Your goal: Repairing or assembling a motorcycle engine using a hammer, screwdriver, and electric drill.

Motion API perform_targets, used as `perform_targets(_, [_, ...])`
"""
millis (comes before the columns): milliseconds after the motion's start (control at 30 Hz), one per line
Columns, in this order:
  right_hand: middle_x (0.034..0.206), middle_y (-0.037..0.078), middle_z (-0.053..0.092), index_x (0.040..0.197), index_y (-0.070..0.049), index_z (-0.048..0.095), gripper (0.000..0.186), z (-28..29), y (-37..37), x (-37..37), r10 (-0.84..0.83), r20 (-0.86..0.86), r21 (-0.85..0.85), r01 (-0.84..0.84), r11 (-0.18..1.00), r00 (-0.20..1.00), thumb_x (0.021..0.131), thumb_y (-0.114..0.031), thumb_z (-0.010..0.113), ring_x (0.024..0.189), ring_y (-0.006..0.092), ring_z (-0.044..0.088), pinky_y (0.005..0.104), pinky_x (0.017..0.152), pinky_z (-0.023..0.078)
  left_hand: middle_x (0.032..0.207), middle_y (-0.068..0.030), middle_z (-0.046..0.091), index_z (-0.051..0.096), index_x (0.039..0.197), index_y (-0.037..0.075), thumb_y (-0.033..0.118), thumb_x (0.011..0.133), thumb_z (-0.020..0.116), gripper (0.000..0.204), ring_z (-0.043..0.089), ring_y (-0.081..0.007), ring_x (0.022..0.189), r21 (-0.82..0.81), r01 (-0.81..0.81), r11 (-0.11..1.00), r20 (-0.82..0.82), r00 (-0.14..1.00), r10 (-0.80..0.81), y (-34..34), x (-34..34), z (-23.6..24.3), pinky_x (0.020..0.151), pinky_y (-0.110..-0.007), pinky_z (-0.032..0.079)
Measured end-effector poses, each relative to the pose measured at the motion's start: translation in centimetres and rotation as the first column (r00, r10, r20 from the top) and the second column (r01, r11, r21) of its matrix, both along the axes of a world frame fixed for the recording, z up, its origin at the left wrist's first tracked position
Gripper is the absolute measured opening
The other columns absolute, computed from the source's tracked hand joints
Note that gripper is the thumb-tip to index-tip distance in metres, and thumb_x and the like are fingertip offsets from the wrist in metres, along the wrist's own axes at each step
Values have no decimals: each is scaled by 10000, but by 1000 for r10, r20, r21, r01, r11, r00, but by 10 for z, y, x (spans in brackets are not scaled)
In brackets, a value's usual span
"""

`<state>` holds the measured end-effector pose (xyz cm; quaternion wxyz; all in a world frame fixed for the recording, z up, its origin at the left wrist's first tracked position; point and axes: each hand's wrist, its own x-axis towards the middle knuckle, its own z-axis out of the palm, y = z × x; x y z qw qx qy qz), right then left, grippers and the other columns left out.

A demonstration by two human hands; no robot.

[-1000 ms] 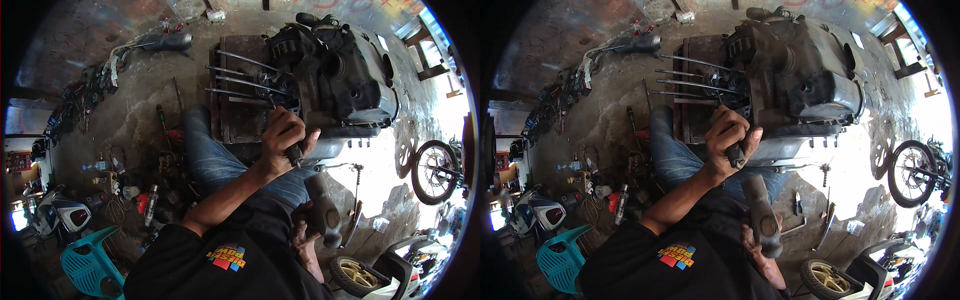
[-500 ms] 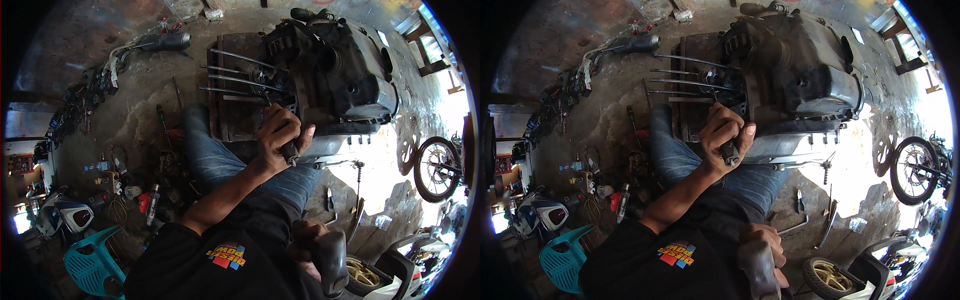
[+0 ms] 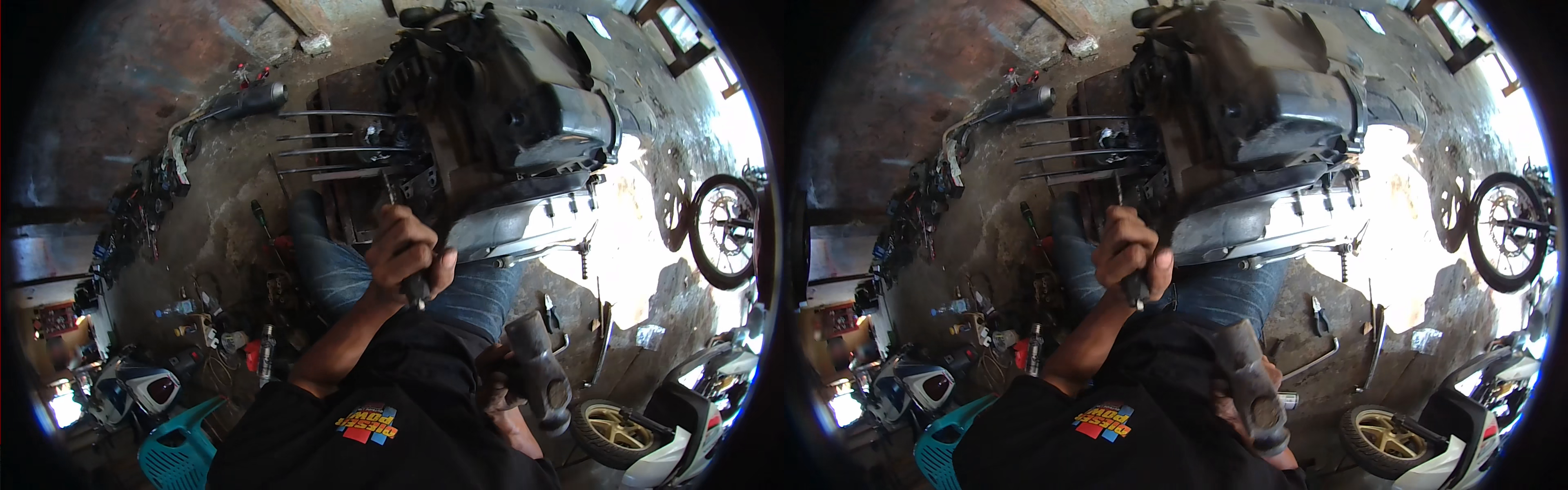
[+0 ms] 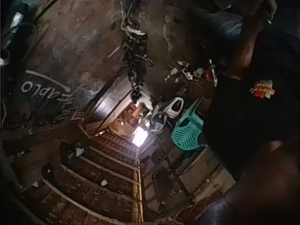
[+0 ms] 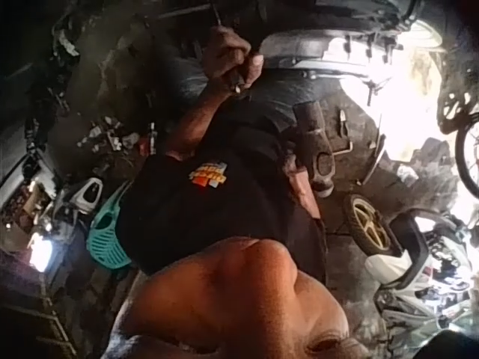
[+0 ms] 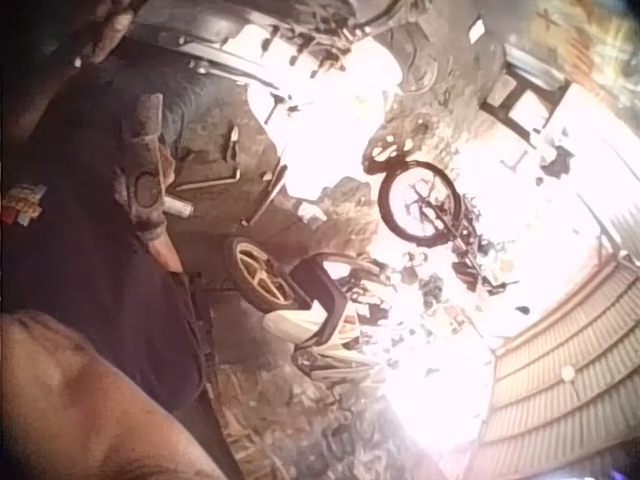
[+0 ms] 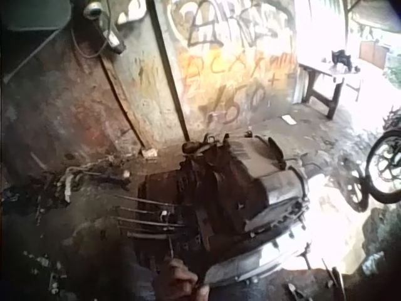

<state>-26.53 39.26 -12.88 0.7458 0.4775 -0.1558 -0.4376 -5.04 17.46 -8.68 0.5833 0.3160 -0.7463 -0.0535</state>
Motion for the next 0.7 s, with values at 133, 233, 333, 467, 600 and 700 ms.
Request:
perform_targets(133, [1270,76,627,1299,-61,586,305,-15,-7,8,-127,75,-62,132,989,989,1004,-140,590,1215,216,590,363,975,522,704,-23,534,459,623,101,180,781,732,326,481,-197,632,98,90,991,142,984,-103,7,15,5,614,-372,405])
perform_targets(233, [1282,83,610,1370,-41,521,423,-34,-9,13,-234,-647,-201,133,970,726,987,-185,632,1184,219,591,350,972,506,706,-14,537,478,632,100,201,759,747,314,483,-186,621,141,161,977,207,960,-188,5,26,14,606,-379,402])
perform_targets(333, [1241,80,596,1394,-58,481,492,-48,-11,10,-172,-803,-207,-4,978,-571,974,-233,668,1090,172,600,284,865,496,655,-10,513,486,607,93,216,737,752,320,465,-174,576,178,216,960,273,926,-259,-5,36,22,561,-356,384])
perform_targets(467, [1129,68,629,1379,-83,474,459,-54,-30,-10,119,-826,-9,224,975,-551,988,-240,655,906,106,635,210,644,509,615,-18,506,497,580,80,227,748,751,339,470,-174,541,243,287,927,327,875,-357,-21,43,30,520,-327,381])
perform_targets(600, [736,11,537,1227,-64,500,308,-51,-57,-31,338,-772,142,373,917,-538,1021,-273,594,525,63,450,220,415,338,639,-17,530,529,599,75,226,778,751,323,482,-170,529,311,275,910,381,841,-384,-30,43,34,516,-332,396])
perform_targets(700, [630,-12,410,1131,-49,493,273,-56,-68,-40,406,-679,191,387,902,-611,1024,-281,592,449,51,343,214,369,256,655,-7,534,532,612,81,257,792,755,336,479,-165,526,342,245,907,396,838,-375,-34,42,36,518,-331,400])
